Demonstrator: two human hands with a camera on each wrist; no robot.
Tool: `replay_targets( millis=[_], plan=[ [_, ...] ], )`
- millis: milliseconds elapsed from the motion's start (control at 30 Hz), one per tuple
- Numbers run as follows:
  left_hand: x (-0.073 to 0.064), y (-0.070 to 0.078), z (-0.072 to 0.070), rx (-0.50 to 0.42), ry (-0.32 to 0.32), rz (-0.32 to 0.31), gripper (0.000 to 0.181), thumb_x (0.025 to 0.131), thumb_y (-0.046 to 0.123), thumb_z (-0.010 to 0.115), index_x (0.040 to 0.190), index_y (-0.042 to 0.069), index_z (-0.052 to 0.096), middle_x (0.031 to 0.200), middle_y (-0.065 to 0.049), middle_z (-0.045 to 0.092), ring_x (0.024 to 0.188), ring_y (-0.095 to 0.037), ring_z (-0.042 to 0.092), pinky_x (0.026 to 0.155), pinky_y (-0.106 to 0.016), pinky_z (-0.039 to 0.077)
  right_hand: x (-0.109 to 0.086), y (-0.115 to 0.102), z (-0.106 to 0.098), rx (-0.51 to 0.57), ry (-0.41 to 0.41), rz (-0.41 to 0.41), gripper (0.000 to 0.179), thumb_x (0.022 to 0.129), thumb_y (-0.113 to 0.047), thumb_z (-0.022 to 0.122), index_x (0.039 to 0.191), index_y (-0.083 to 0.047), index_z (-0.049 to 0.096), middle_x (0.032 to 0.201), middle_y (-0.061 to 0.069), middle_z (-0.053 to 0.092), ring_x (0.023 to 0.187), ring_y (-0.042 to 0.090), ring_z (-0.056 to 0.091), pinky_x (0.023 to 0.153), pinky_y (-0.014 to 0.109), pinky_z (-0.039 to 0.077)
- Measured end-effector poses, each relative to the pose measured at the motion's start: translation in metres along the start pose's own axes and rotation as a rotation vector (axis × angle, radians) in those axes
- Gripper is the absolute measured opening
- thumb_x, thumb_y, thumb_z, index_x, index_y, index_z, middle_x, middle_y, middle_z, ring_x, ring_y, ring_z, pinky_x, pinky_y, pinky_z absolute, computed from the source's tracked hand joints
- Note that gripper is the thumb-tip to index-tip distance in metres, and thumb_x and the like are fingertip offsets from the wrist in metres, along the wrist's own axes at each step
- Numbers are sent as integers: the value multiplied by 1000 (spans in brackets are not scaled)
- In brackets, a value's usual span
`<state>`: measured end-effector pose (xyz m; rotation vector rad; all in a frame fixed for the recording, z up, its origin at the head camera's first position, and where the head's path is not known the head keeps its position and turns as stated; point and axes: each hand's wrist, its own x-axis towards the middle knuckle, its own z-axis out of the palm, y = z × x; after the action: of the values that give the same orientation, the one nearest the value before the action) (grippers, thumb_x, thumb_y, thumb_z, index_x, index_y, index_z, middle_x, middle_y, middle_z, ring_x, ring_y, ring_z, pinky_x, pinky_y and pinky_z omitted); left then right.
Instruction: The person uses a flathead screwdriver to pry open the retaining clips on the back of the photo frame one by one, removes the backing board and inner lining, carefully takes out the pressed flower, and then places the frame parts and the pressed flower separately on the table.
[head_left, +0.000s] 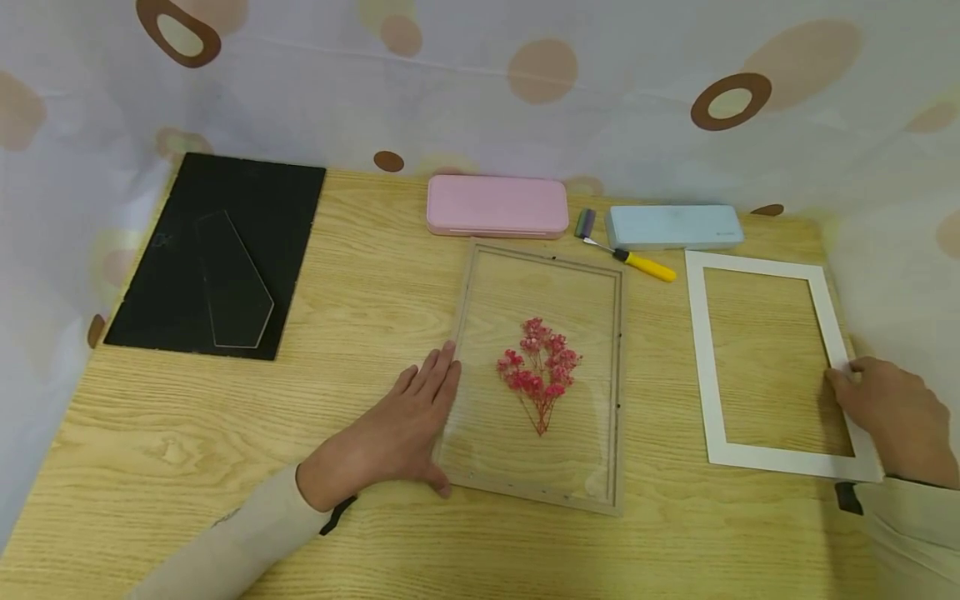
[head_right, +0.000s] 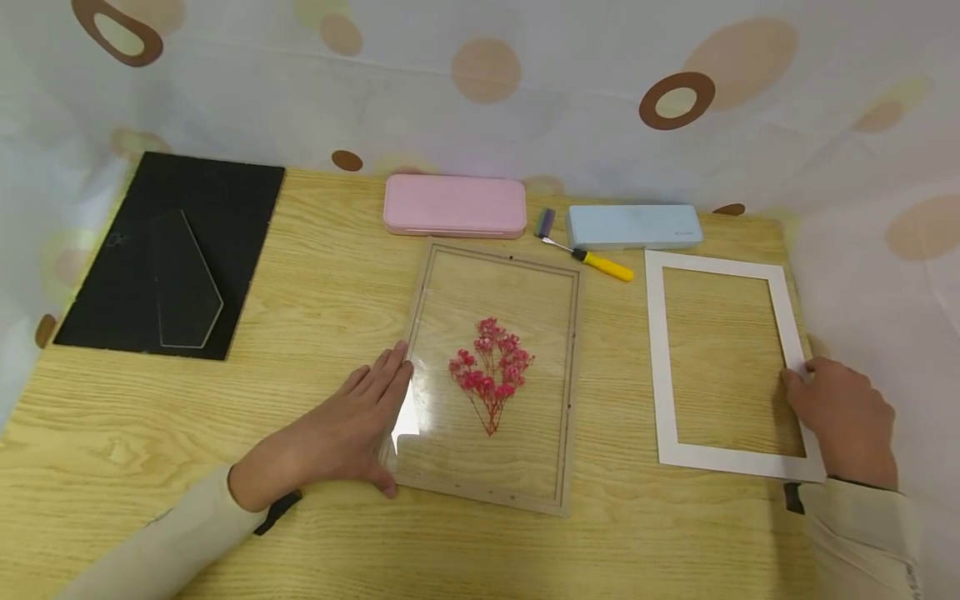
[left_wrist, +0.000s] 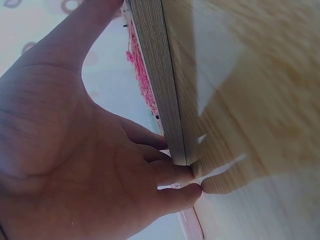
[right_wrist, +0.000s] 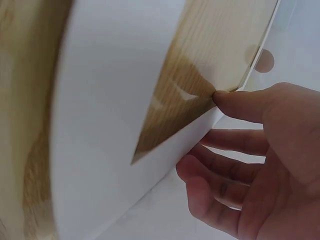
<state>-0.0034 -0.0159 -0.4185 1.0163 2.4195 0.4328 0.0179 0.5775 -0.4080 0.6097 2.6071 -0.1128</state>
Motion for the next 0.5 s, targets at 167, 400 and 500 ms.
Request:
replay_targets(
  millis=[167, 400, 500],
  plan=[
    [1, 0, 0, -6, -9, -3, 145, 58, 60, 91, 156, -10, 10, 163, -28, -9, 151, -40, 1, 117, -56, 19, -1, 1, 4, 15, 16, 10, 66, 104, -45, 44, 134, 15, 43, 124, 46, 46, 94, 61, 53, 61, 58, 48],
    [2, 0, 0, -6, -8, 1, 145, 58, 59, 91, 156, -10, 10, 163, -28, -9, 152, -40, 2, 117, -56, 19, 0, 2, 7, 34, 30, 38, 64, 105, -42, 42, 134, 16, 43, 125, 45, 46, 95, 59, 55, 58, 54, 48],
    [1, 0, -1, -8, -10, -2, 144, 59, 59, 91, 156, -10, 10, 163, -28, -9, 152, -40, 2, 117, -56, 19, -1, 0, 7, 30, 22, 42, 64, 105, -41, 42, 135, 16, 43, 126, 45, 45, 96, 59, 54, 58, 55, 48]
  ],
)
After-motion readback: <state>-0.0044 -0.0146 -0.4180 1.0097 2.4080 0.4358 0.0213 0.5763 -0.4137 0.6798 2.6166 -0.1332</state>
